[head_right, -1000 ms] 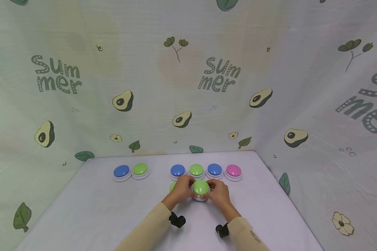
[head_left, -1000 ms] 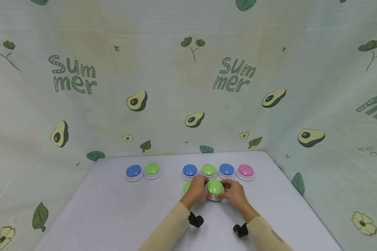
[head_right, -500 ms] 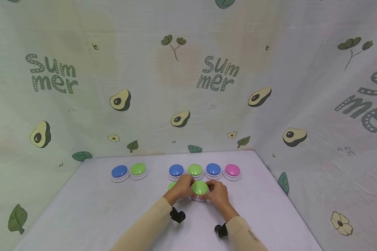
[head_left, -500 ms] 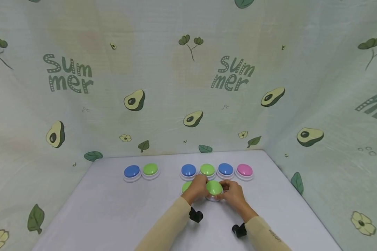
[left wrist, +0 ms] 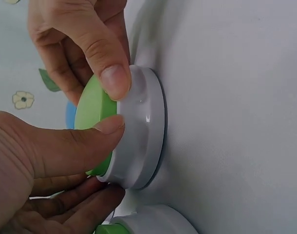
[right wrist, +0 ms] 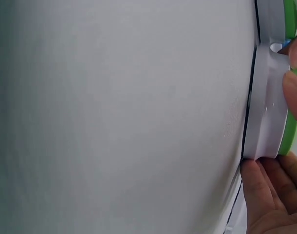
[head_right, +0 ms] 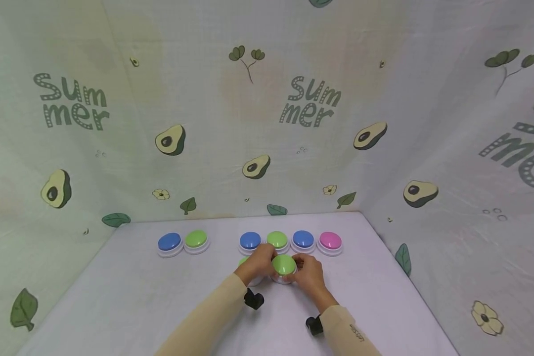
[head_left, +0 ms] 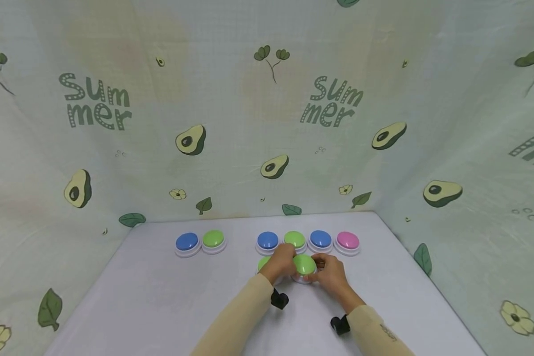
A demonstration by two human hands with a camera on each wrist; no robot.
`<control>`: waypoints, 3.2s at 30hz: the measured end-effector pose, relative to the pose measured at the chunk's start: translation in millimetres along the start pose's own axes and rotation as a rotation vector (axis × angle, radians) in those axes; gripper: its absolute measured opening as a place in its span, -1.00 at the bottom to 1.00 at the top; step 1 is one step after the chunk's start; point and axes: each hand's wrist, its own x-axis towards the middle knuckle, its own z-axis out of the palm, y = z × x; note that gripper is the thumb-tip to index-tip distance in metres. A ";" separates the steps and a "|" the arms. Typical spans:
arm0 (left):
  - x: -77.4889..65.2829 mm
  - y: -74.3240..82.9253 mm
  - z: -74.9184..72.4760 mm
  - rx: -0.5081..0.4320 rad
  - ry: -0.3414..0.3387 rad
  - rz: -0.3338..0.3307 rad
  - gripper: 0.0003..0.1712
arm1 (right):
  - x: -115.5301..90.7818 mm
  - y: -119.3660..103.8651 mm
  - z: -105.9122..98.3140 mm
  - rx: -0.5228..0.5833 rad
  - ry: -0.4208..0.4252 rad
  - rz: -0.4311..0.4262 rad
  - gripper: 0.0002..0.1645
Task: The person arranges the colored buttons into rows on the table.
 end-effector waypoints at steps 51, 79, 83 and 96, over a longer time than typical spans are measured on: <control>-20.7 -43.6 -30.5 0.015 0.154 0.114 -0.44 | 1.9 -39.6 15.9 -0.172 -0.012 -0.051 0.01; -61.7 -219.2 -137.5 -0.026 0.488 -0.127 -0.19 | 7.7 -137.1 147.0 0.045 -0.125 -0.250 -0.11; -61.0 -237.0 -144.2 -0.047 0.477 -0.174 -0.09 | 6.0 -137.6 158.8 0.064 -0.176 -0.253 -0.12; -59.4 -273.4 -148.0 -0.135 0.486 -0.219 -0.05 | 2.1 -142.8 188.7 0.114 -0.298 -0.263 -0.14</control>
